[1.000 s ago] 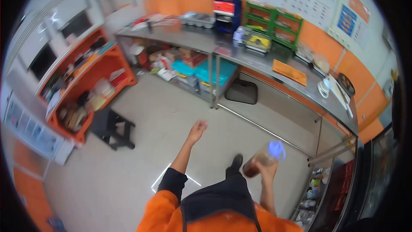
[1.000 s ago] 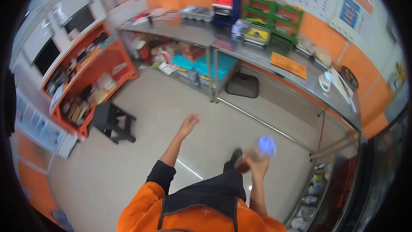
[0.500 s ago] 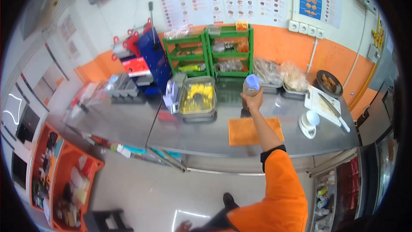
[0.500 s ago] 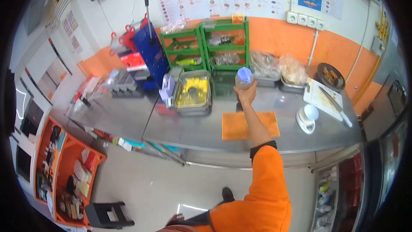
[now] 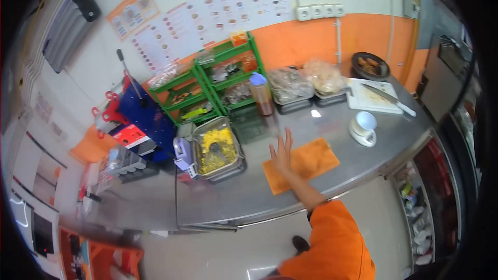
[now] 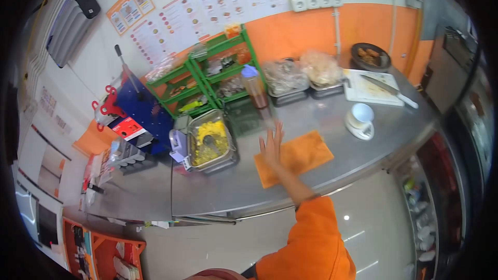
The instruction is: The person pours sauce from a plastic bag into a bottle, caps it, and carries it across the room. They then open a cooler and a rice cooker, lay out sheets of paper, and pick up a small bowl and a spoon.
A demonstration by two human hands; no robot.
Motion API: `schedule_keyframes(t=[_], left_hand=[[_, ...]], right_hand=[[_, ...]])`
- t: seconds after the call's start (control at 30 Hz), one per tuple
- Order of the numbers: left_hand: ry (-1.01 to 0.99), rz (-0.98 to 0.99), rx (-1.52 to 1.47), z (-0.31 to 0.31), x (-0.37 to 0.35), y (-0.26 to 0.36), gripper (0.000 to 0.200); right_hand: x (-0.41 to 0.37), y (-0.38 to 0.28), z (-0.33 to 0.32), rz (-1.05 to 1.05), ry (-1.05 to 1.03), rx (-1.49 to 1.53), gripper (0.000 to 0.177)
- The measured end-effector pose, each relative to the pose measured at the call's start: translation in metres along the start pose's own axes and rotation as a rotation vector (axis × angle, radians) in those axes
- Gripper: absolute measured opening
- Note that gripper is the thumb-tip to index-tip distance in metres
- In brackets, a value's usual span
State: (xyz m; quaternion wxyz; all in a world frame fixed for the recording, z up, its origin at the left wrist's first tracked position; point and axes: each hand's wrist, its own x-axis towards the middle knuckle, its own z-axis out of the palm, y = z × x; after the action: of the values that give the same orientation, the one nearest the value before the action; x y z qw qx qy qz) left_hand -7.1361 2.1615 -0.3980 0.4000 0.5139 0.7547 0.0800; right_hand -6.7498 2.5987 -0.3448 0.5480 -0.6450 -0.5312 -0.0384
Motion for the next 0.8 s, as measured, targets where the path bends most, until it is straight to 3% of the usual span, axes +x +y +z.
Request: schedule_keyframes(t=[0.03, 0.1, 0.17, 0.23, 0.27, 0.3, 0.33, 0.4, 0.5, 0.53, 0.57, 0.63, 0.7, 0.73, 0.77, 0.8], left_hand=[[-0.026, 0.05, 0.031, -0.003, 0.005, -0.001, 0.068], [-0.093, 0.177, 0.116, -0.008, 0.021, -0.001, 0.068], [-0.173, 0.345, 0.245, -0.009, 0.046, 0.007, 0.067], [-0.296, 0.464, 0.388, -0.011, 0.069, 0.03, 0.068], [-0.376, 0.52, 0.457, -0.004, 0.096, 0.045, 0.069], [-0.384, 0.662, 0.633, 0.014, 0.124, 0.048, 0.07], [-0.495, 0.729, 0.793, 0.021, 0.128, 0.077, 0.071], [-0.608, 0.886, 1.053, 0.034, 0.099, 0.16, 0.069], [-0.478, 1.209, 1.076, 0.077, 0.017, 0.254, 0.063], [-0.5, 1.338, 0.934, 0.094, -0.019, 0.276, 0.059], [-0.532, 1.462, 0.787, 0.114, -0.066, 0.292, 0.054], [-0.884, 1.55, 0.379, 0.151, -0.187, 0.306, 0.045], [-1.325, 1.588, 0.143, 0.202, -0.292, 0.286, 0.041], [-1.508, 1.566, 0.172, 0.224, -0.344, 0.267, 0.041], [-1.687, 1.53, 0.207, 0.246, -0.394, 0.245, 0.04], [-1.767, 1.622, 0.333, 0.273, -0.438, 0.221, 0.042]], right_hand=[[-0.041, -0.005, -0.045, -0.096, 0.041, -0.037, 0.028], [-0.138, -0.012, -0.131, 0.034, 0.125, -0.092, 0.018], [-0.241, -0.017, -0.22, 0.201, -0.017, -0.332, 0.019], [-0.329, -0.028, -0.305, 0.32, -0.24, -0.355, 0.018], [-0.359, -0.032, -0.335, 0.35, -0.197, -0.396, 0.018], [-0.392, -0.039, -0.371, 0.505, -0.328, -0.308, 0.017], [-0.424, -0.051, -0.409, 0.669, -0.454, -0.211, 0.019], [-0.452, -0.095, -0.47, 0.809, -0.429, -0.322, 0.023], [-0.482, -0.142, -0.52, 0.926, -0.329, -0.542, 0.032], [-0.496, -0.154, -0.531, 0.922, -0.273, -0.686, 0.036], [-0.519, -0.159, -0.537, 1.009, -0.136, -0.601, 0.038], [-0.561, -0.176, -0.553, 1.153, 0.091, -0.45, 0.036], [-0.618, -0.194, -0.584, 1.179, 0.031, -0.141, 0.025], [-0.649, -0.202, -0.604, 1.133, -0.015, -0.001, 0.026], [-0.682, -0.207, -0.627, 1.193, -0.044, -0.109, 0.027], [-0.717, -0.212, -0.653, 1.258, -0.092, -0.219, 0.03]])
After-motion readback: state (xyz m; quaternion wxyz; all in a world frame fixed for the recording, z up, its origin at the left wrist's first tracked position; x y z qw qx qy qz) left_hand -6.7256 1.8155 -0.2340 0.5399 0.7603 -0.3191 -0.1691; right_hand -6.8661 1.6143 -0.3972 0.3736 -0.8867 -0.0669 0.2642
